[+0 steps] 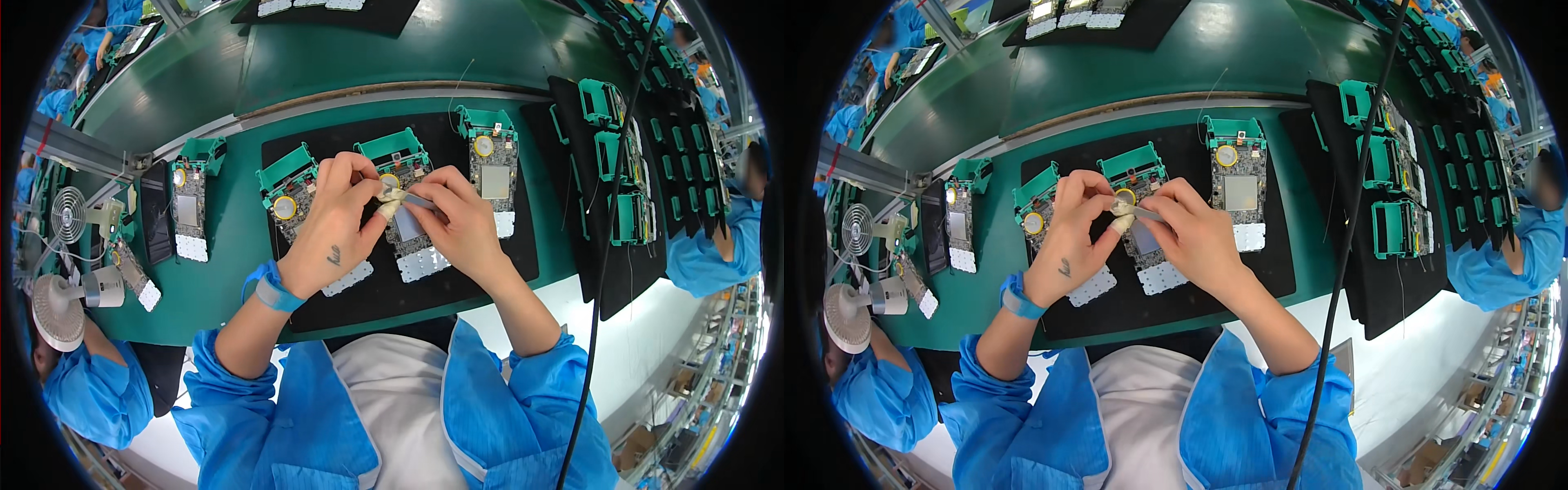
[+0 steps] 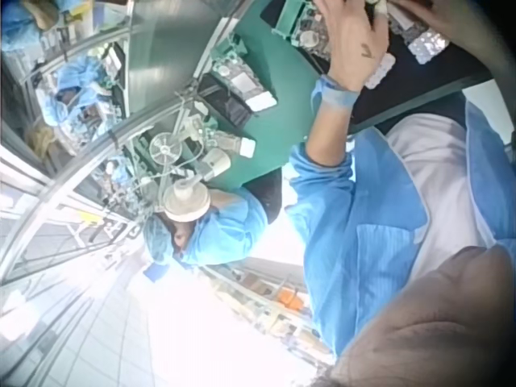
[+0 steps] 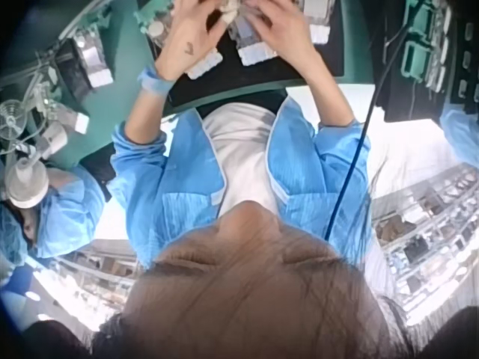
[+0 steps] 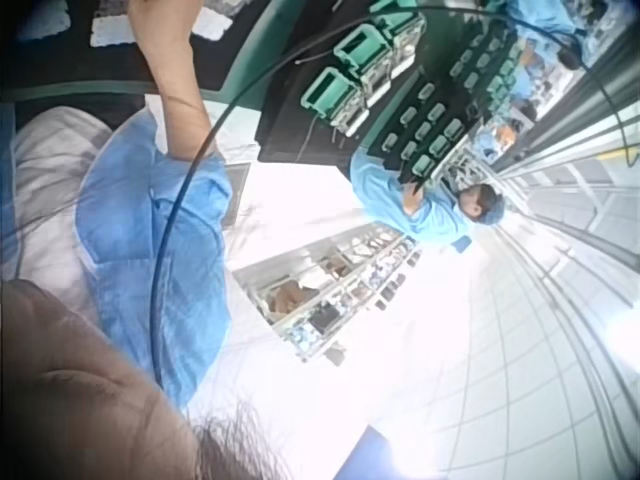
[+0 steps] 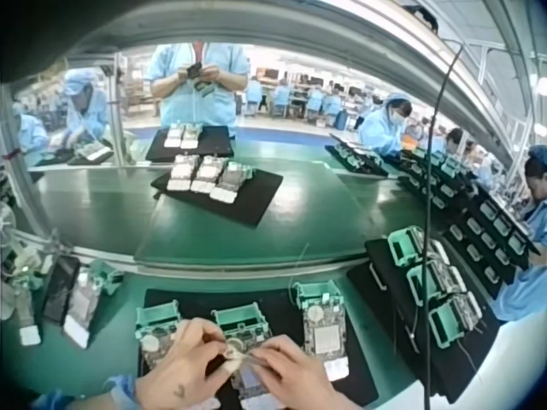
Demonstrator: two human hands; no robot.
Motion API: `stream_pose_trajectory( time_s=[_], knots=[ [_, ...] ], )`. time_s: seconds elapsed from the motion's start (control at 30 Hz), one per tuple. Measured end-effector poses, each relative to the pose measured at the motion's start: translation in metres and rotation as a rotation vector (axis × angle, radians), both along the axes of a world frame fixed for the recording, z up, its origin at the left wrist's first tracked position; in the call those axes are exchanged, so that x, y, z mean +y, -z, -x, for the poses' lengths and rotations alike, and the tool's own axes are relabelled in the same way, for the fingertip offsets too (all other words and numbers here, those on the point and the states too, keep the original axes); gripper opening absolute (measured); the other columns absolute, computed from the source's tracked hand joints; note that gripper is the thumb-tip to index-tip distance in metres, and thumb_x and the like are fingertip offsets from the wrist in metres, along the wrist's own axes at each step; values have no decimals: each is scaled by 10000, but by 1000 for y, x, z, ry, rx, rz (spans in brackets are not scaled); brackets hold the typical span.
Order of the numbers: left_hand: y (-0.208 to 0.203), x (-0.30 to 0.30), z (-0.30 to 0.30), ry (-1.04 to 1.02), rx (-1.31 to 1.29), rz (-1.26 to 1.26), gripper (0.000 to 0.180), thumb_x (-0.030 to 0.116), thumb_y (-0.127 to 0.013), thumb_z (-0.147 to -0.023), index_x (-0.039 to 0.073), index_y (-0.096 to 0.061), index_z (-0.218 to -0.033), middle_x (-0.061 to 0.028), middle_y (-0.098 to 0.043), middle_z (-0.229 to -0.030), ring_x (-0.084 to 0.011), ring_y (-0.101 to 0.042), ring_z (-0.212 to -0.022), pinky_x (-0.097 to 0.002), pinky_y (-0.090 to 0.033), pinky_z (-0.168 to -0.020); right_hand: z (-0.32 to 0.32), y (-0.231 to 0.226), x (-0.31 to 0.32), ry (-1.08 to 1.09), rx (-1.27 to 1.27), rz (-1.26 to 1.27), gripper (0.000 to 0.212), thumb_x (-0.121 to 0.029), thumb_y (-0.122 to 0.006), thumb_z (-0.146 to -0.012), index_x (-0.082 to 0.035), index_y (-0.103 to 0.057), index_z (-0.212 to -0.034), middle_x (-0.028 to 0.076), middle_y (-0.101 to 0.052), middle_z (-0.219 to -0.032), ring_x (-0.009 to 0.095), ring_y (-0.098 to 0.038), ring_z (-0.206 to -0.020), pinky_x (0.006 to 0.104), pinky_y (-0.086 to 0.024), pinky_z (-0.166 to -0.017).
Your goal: The worker is assembling electronic components into a housing and onto a circuit board at a factory workstation.
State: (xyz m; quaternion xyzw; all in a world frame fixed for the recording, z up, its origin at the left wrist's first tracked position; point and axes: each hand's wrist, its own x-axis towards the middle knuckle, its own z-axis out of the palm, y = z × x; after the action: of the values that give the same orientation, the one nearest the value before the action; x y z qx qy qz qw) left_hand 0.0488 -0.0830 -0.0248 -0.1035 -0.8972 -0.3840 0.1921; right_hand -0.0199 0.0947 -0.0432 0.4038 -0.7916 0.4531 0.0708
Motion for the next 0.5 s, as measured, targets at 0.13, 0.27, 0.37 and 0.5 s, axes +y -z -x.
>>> stream_pose_trajectory(
  time_s=[0.13,0.27,0.37,0.5],
  knots=[
    [2,1,2,-16,-21,-86,226,-28,-719,-689,-24,-595,-878,-99,-478,-1016,-262,-471,-956,-336,-436,-804,-3,0,0,23,-36,-40,157,-20,-695,-815,14,-645,-960,66,-561,-930,153,-596,-653,267,-491,-550],
    [4,3,5,-37,-2,-126,220,-23,-725,-676,-20,-603,-858,-91,-477,-1008,-250,-470,-948,-331,-437,-789,-7,-6,1,59,-164,-16,147,-37,-653,-859,22,-636,-992,78,-551,-915,153,-582,-668,264,-474,-563],
    [1,2,5,-30,-3,-33,228,-23,-726,-673,-19,-602,-864,-91,-470,-1005,-247,-463,-930,-326,-435,-780,-7,-11,7,122,-192,8,169,-63,-606,-900,20,-618,-1047,83,-545,-914,150,-561,-675,262,-455,-588],
    [-11,5,7,-15,-82,28,233,-31,-712,-641,-46,-601,-845,-109,-458,-1015,-268,-449,-933,-341,-436,-779,-16,-19,14,140,-268,-83,240,-58,-535,-937,-12,-584,-1167,91,-521,-917,156,-544,-680,269,-436,-607]
  ],
)
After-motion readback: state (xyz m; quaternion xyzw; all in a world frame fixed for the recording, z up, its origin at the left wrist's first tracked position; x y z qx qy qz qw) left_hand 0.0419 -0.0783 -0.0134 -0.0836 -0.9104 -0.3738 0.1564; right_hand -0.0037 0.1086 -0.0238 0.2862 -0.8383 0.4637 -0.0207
